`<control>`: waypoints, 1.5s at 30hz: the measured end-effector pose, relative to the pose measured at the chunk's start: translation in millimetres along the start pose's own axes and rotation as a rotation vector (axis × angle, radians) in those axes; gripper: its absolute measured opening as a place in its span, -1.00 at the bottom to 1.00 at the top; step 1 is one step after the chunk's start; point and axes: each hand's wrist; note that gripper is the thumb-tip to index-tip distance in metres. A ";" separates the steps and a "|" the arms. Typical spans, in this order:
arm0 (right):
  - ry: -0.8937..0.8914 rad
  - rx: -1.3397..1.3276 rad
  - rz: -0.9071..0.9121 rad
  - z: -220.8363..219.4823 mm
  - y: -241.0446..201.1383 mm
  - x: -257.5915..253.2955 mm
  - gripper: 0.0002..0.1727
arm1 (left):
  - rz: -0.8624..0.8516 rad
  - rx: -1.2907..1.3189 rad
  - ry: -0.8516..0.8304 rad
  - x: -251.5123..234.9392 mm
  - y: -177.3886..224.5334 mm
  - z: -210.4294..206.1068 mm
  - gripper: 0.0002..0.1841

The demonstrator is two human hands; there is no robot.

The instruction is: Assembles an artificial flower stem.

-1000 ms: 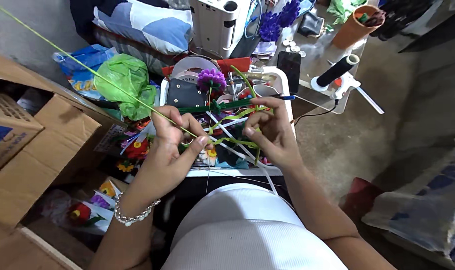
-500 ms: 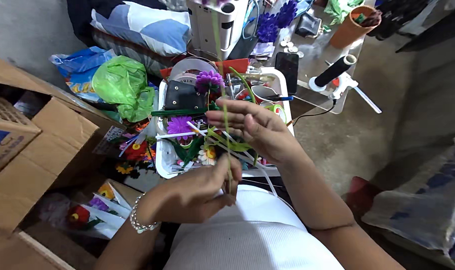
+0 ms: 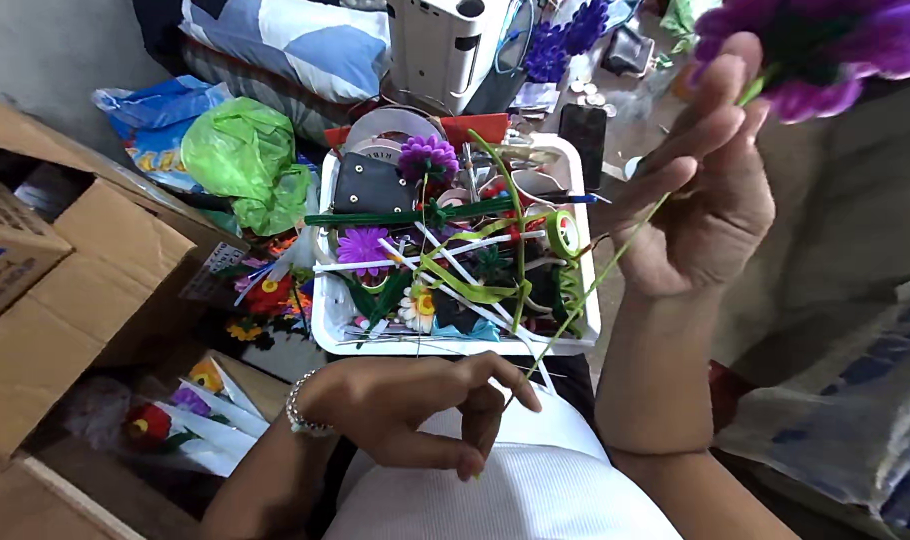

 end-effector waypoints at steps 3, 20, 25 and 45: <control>0.081 0.123 0.063 6.3 -10.6 4.9 -0.67 | 0.000 -0.090 0.086 1.4 -5.6 5.4 -0.48; 0.487 0.638 0.206 0.6 -58.4 35.8 -0.76 | 0.423 -0.957 0.706 13.5 -9.0 11.8 -0.71; 0.578 0.587 0.238 0.9 -55.1 34.2 -0.71 | 0.297 -1.178 0.775 16.4 -1.8 13.8 -0.83; 0.480 0.099 0.380 3.7 -49.5 29.9 -0.57 | 0.210 -0.855 0.882 12.4 -4.7 12.6 -0.85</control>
Point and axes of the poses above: each hand's wrist, its own x-axis away from the middle knuckle, its own z-axis out of the back of the hand, y = z × x, and after that the axes turned 14 degrees about -y, right-handed
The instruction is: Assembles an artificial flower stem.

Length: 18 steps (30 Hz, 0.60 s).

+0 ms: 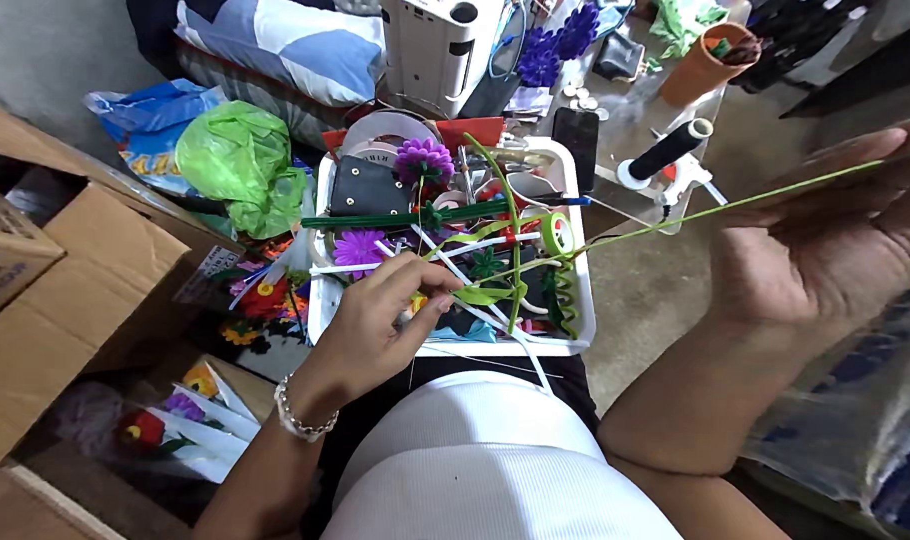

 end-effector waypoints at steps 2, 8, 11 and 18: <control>0.044 0.044 0.000 -0.3 -0.9 0.7 -0.52 | 0.000 -0.105 0.027 -0.6 1.4 0.2 -0.85; 0.106 0.166 0.072 -12.4 -0.6 0.8 -0.52 | -0.102 -0.441 0.067 2.2 0.1 6.7 -0.84; 0.067 0.090 0.043 -13.4 -4.6 1.7 -0.49 | -0.146 -0.412 0.116 1.8 0.9 9.5 -0.85; -0.106 0.053 -0.133 -6.7 -13.0 0.2 -0.66 | -0.114 -0.034 0.119 2.3 0.0 7.9 -0.92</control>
Point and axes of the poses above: each hand's wrist, its own x-axis away from the middle knuckle, its own z-axis out of the back of the hand, y = z × x, and after that the axes turned 14 degrees about -y, right-handed
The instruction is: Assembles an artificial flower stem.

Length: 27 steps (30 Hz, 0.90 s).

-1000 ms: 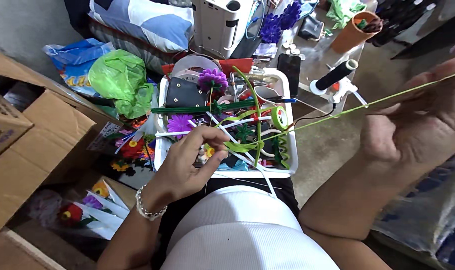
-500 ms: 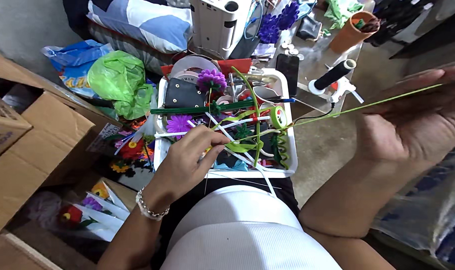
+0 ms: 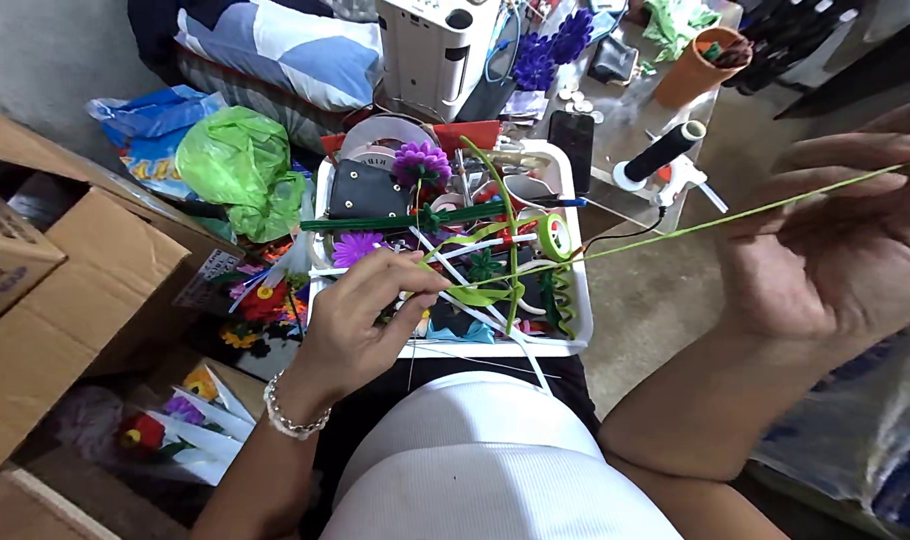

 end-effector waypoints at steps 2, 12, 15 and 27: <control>-0.047 0.002 -0.003 1.5 -2.6 1.1 -0.65 | 0.027 0.084 -0.002 0.2 -0.1 1.9 -0.92; 0.057 -0.178 0.059 7.6 2.2 1.5 -0.42 | -0.041 -0.090 0.035 0.8 -1.0 5.3 -0.90; 0.117 -0.171 0.071 3.8 1.9 2.1 -0.49 | -0.052 -0.140 0.051 0.2 -0.7 6.1 -0.89; 0.009 -0.180 0.083 4.2 0.2 9.1 -0.86 | -0.067 -0.129 0.091 0.3 -1.1 16.8 -0.86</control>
Point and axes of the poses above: each hand's wrist, its own x-axis away from the middle knuckle, its own z-axis out of the back of the hand, y = z × x, and after that the axes turned 14 degrees about -y, right-handed
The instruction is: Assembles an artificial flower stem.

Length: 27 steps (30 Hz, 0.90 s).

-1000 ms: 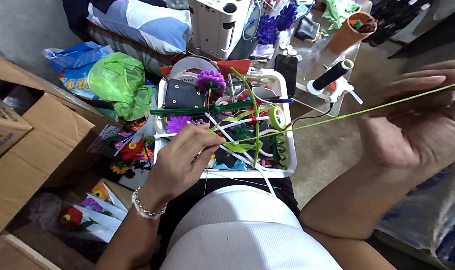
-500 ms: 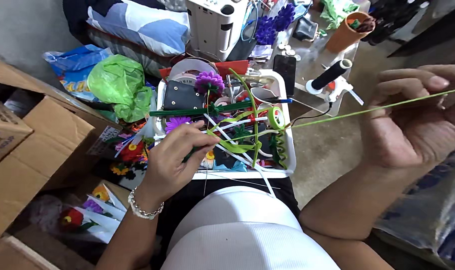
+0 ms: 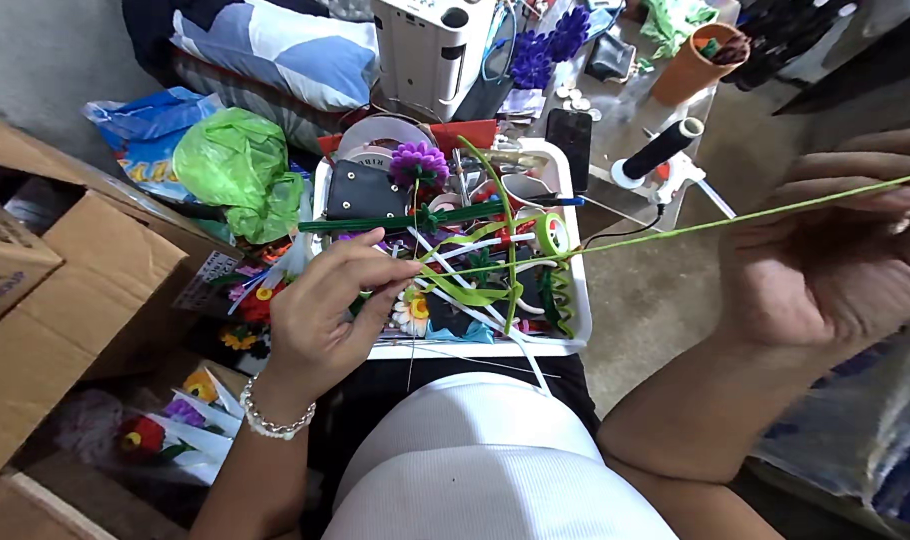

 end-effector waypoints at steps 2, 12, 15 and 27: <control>-0.004 -0.054 -0.029 -1.1 2.8 -1.5 -0.79 | -0.022 -0.030 0.010 0.3 0.4 0.9 -0.87; -0.052 0.057 -0.024 -3.3 2.6 -0.1 -0.68 | -0.055 -0.076 0.044 3.2 1.7 -0.7 -0.91; -0.091 0.171 -0.035 -4.7 2.6 1.4 -0.79 | -0.055 -0.119 0.085 3.2 0.9 1.4 -0.92; 0.089 0.537 0.123 -10.6 16.0 7.1 -0.70 | 0.000 -0.403 0.137 5.4 -1.1 -5.8 -0.90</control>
Point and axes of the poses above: each hand's wrist, its own x-axis away from the middle knuckle, its own z-axis out of the back of the hand, y = z × x, and after that the axes turned 14 degrees about -y, right-handed
